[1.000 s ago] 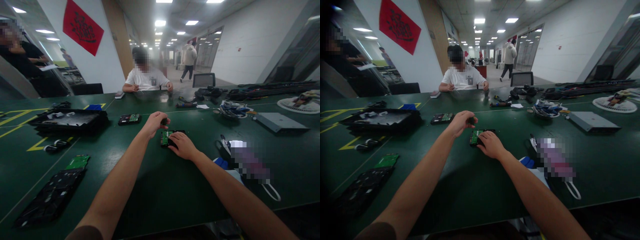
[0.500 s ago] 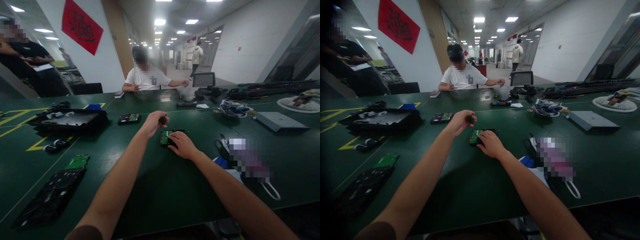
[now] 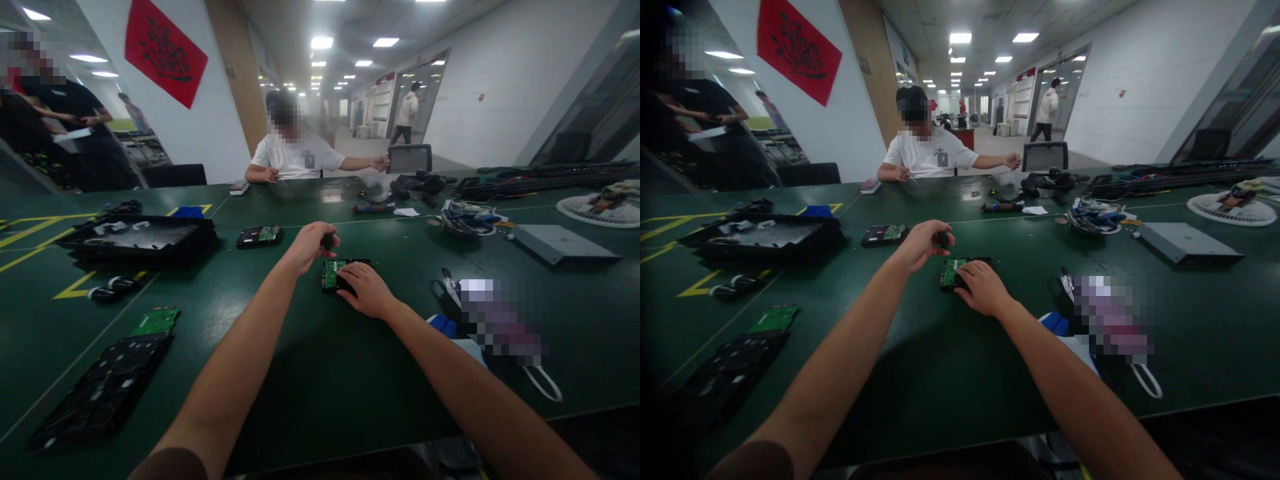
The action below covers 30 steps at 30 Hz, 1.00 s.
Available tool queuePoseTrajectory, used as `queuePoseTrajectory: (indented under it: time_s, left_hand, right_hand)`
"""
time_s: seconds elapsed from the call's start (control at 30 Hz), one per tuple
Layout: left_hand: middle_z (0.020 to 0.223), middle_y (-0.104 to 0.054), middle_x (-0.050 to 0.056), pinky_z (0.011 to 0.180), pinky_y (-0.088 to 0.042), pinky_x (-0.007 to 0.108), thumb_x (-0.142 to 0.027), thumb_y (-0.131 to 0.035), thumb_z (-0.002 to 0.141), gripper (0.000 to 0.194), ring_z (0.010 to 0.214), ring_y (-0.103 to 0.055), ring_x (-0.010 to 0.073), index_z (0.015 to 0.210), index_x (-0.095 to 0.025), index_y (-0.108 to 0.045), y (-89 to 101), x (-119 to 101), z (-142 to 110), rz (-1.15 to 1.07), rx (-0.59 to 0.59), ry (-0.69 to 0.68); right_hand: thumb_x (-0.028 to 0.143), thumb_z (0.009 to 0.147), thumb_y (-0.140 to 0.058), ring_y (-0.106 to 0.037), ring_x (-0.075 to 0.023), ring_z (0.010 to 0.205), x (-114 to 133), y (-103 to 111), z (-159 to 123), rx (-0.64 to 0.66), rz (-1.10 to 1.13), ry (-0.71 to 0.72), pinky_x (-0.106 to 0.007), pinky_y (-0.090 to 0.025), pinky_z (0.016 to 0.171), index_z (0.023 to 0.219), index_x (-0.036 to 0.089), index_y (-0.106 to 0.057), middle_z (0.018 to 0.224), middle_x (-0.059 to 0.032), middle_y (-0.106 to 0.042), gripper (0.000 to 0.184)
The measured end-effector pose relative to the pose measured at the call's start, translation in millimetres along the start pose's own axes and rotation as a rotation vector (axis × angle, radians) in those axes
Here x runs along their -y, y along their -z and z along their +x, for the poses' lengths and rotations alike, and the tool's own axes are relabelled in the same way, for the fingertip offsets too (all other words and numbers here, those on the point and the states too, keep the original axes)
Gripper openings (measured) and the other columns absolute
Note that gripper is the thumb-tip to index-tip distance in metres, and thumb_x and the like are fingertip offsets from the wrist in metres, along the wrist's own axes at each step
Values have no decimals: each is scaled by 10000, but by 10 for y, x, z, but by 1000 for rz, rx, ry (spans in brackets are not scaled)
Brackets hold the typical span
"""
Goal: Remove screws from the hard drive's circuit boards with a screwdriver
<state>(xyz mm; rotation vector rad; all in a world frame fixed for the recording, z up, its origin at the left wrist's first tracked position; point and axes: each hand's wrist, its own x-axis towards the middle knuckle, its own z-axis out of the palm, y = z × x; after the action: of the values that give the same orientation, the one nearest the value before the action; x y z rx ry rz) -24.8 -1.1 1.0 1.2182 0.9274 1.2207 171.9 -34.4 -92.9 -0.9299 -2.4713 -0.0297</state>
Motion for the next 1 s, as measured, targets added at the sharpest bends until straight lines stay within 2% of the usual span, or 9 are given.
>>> queuePoseTrajectory:
  time_s: [0.13,0.23,0.3,0.4,0.5,0.63,0.8,0.87,1.0]
  left_hand:
    - [803,-663,87,584,-558,309,-337,-636,750,194,743,-634,195,826,-158,-632,28,17,35,-26,-62,-2]
    - [852,-641,89,541,-529,253,-344,-621,747,196,780,-611,189,760,-155,-672,55,29,53,98,-156,-99]
    - [883,-633,94,522,-516,235,-357,-609,756,217,812,-601,195,742,-156,-690,53,32,49,175,-175,-141]
    - [873,-640,101,531,-529,257,-372,-601,776,239,811,-605,205,793,-150,-689,21,27,26,179,-92,-115]
    - [818,-661,101,551,-546,298,-380,-609,781,253,759,-625,209,873,-149,-654,0,24,16,64,-14,-35]
    - [802,-666,93,577,-557,314,-356,-609,759,221,749,-639,207,858,-159,-619,36,36,50,-44,-65,4]
    - [866,-630,86,543,-533,255,-346,-607,745,206,774,-597,181,762,-153,-677,73,26,57,112,-170,-118]
    - [861,-628,89,539,-530,256,-357,-607,755,222,772,-593,183,763,-151,-689,57,6,32,137,-135,-118]
    - [792,-658,97,570,-546,299,-375,-627,766,240,729,-626,198,830,-147,-664,21,-16,-3,58,-21,-15]
  right_hand:
    - [402,945,-592,-527,-315,1235,0,9,2,5,12,-4,-564,-375,1111,1324,170,-593,1304,-161,-599,444]
    - [405,944,-594,-521,-316,1246,3,10,1,13,9,-12,-568,-370,1113,1334,175,-589,1311,-162,-595,453]
    - [402,946,-592,-521,-316,1247,4,7,1,11,5,-14,-568,-368,1115,1331,172,-591,1310,-162,-596,449]
    - [396,952,-583,-526,-312,1239,1,-1,0,4,2,-5,-564,-370,1116,1328,170,-590,1306,-158,-599,438]
    - [398,956,-578,-526,-307,1236,-5,-10,-2,1,-6,7,-557,-366,1122,1320,157,-592,1305,-157,-598,437]
    - [407,955,-582,-527,-307,1240,-9,-12,-5,1,-9,-1,-556,-364,1125,1317,157,-596,1307,-158,-595,440]
    - [415,952,-586,-530,-311,1241,-6,-4,-3,10,-16,-12,-565,-365,1125,1325,170,-593,1306,-153,-598,447]
    - [408,950,-588,-529,-311,1240,-4,-4,-2,9,-16,-12,-562,-366,1125,1321,163,-595,1307,-156,-598,445]
    - [397,949,-586,-530,-314,1237,-2,-6,1,3,1,-6,-567,-376,1114,1317,174,-597,1304,-154,-601,430]
